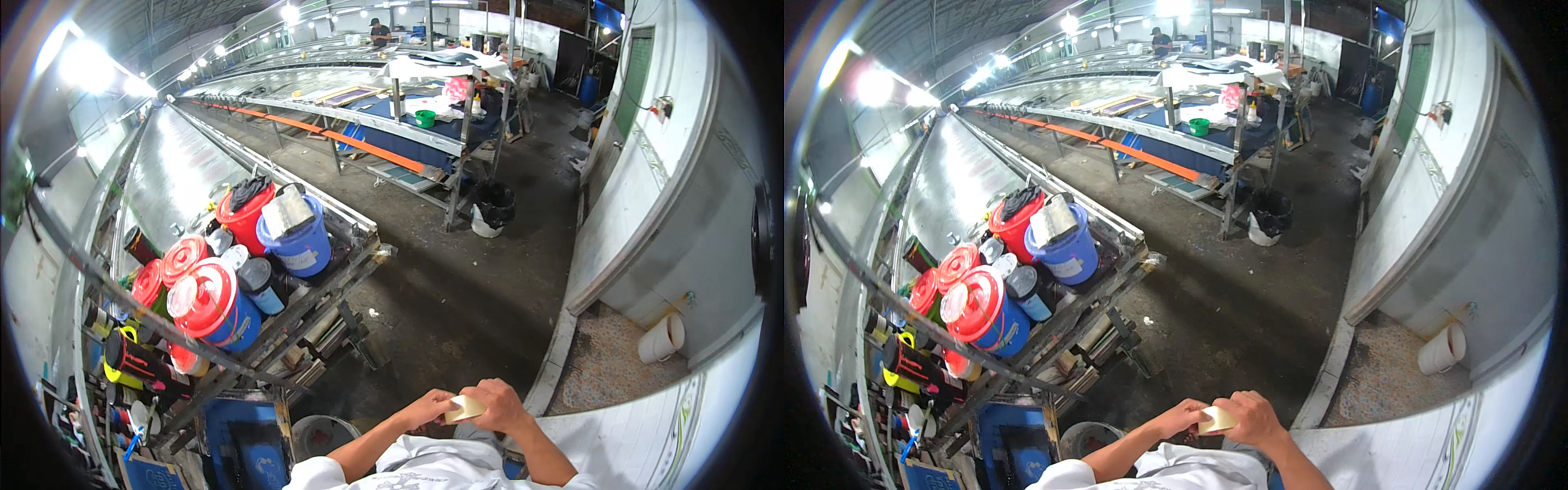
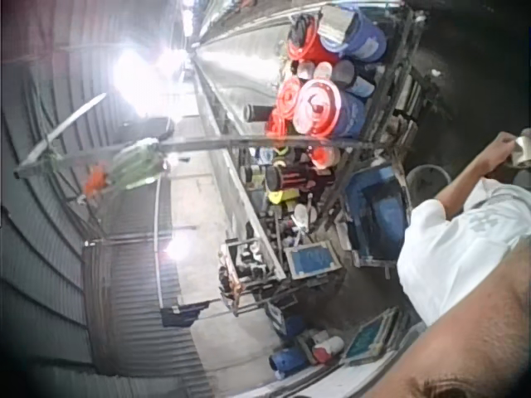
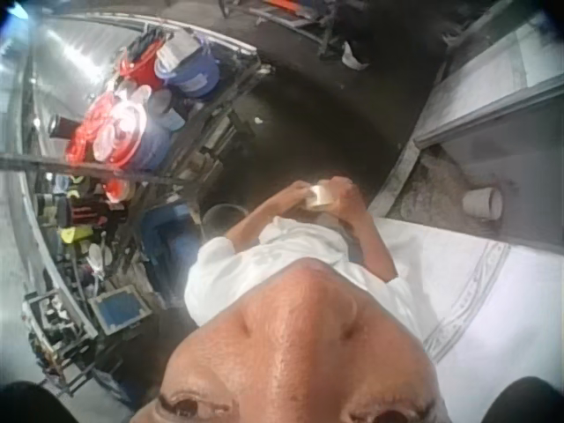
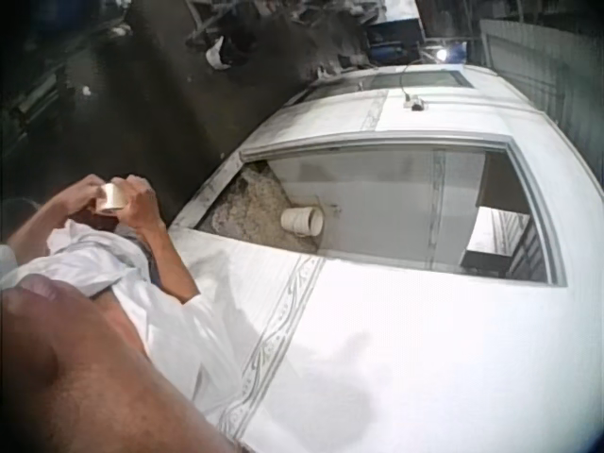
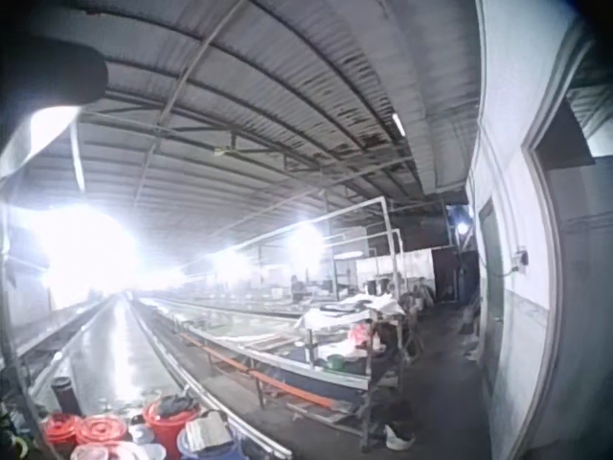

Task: The person aligns a purple Osprey screen frame on a large glass table, then retrieves a white paper template and a roll of tape. They place the template on a dark sheet and smooth it down, then apply tape to secure the template in place.

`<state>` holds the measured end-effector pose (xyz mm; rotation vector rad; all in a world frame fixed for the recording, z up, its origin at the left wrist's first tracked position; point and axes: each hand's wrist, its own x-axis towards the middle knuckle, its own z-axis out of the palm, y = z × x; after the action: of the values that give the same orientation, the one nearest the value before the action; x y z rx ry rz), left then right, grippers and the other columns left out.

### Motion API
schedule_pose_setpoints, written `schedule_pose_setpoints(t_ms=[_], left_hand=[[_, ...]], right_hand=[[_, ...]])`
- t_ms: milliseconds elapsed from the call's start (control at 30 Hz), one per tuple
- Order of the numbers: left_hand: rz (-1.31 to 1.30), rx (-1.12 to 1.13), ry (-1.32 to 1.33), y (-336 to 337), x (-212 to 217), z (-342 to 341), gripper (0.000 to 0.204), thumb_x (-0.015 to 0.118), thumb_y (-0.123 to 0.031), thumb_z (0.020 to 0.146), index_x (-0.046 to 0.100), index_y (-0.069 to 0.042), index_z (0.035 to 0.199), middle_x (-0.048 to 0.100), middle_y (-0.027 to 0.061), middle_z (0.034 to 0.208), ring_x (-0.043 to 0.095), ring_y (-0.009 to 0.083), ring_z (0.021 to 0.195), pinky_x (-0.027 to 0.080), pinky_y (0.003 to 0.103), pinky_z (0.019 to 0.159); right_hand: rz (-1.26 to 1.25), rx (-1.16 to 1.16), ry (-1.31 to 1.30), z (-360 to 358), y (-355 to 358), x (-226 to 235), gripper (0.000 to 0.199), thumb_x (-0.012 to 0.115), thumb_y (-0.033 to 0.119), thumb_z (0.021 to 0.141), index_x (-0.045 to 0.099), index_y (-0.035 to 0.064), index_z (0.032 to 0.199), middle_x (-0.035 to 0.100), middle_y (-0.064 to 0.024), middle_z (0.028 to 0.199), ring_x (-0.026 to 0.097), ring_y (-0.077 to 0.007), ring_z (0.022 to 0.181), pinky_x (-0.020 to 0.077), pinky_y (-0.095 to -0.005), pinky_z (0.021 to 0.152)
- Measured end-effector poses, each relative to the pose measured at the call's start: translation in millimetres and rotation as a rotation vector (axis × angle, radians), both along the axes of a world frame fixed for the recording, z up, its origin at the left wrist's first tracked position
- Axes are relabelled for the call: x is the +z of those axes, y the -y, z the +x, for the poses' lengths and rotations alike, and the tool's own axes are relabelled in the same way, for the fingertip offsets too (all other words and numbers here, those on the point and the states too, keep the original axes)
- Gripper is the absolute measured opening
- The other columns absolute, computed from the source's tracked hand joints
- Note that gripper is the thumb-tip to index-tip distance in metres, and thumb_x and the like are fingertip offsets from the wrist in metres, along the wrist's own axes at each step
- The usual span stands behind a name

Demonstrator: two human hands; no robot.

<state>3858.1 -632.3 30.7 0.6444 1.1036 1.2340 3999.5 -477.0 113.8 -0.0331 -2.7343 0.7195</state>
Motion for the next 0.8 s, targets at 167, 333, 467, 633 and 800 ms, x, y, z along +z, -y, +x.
schedule_pose_setpoints(t_ms=[167, 333, 467, 633, 800], left_hand=[[0.086, -0.003, 0.164, -153, -1, -96, 0.026, 0.057, -0.024, 0.093, 0.066, -0.002, 0.104, 0.058, -0.0018, 0.075, 0.048, 0.0052, 0.060, 0.038, 0.021, 0.054], [0.224, -0.016, 0.252, -329, -9, -218, 0.014, 0.062, -0.018, 0.090, 0.065, -0.005, 0.096, 0.055, -0.0052, 0.074, 0.041, 0.0027, 0.057, 0.031, 0.022, 0.050], [0.210, 0.217, 0.116, -440, 8, -320, 0.013, 0.065, -0.020, 0.091, 0.065, -0.007, 0.092, 0.055, -0.0060, 0.075, 0.044, 0.0021, 0.061, 0.032, 0.021, 0.052], [0.073, 0.382, 0.072, -511, 22, -438, 0.030, 0.070, -0.018, 0.084, 0.067, -0.003, 0.109, 0.061, -0.0038, 0.088, 0.053, 0.0036, 0.075, 0.038, 0.021, 0.062], [0.153, 0.641, 0.269, -561, -33, -581, 0.036, 0.069, -0.016, 0.085, 0.062, -0.004, 0.118, 0.060, -0.0035, 0.097, 0.050, 0.0030, 0.077, 0.037, 0.020, 0.062]], right_hand=[[-0.307, -0.024, -0.039, -98, -160, 4, 0.035, 0.082, 0.011, 0.065, 0.070, 0.0090, 0.098, 0.071, -0.0098, 0.087, 0.071, -0.0292, 0.079, 0.0574, -0.0375, 0.071], [-0.537, -0.127, -0.135, -212, -330, -30, 0.027, 0.076, 0.000, 0.065, 0.069, 0.0038, 0.091, 0.071, -0.0103, 0.083, 0.071, -0.0237, 0.076, 0.0554, -0.0323, 0.071], [-0.307, -0.004, -0.224, -339, -448, -11, 0.026, 0.076, 0.001, 0.066, 0.069, 0.0039, 0.091, 0.070, -0.0104, 0.084, 0.070, -0.0260, 0.076, 0.0549, -0.0340, 0.070], [-0.153, 0.342, -0.077, -504, -545, 15, 0.031, 0.081, 0.005, 0.065, 0.071, 0.0067, 0.094, 0.070, -0.0096, 0.085, 0.068, -0.0270, 0.074, 0.0544, -0.0350, 0.068], [-0.474, 0.408, 0.211, -701, -615, -28, 0.036, 0.083, 0.005, 0.067, 0.072, 0.0055, 0.102, 0.073, -0.0072, 0.092, 0.071, -0.0172, 0.086, 0.0553, -0.0305, 0.077]])
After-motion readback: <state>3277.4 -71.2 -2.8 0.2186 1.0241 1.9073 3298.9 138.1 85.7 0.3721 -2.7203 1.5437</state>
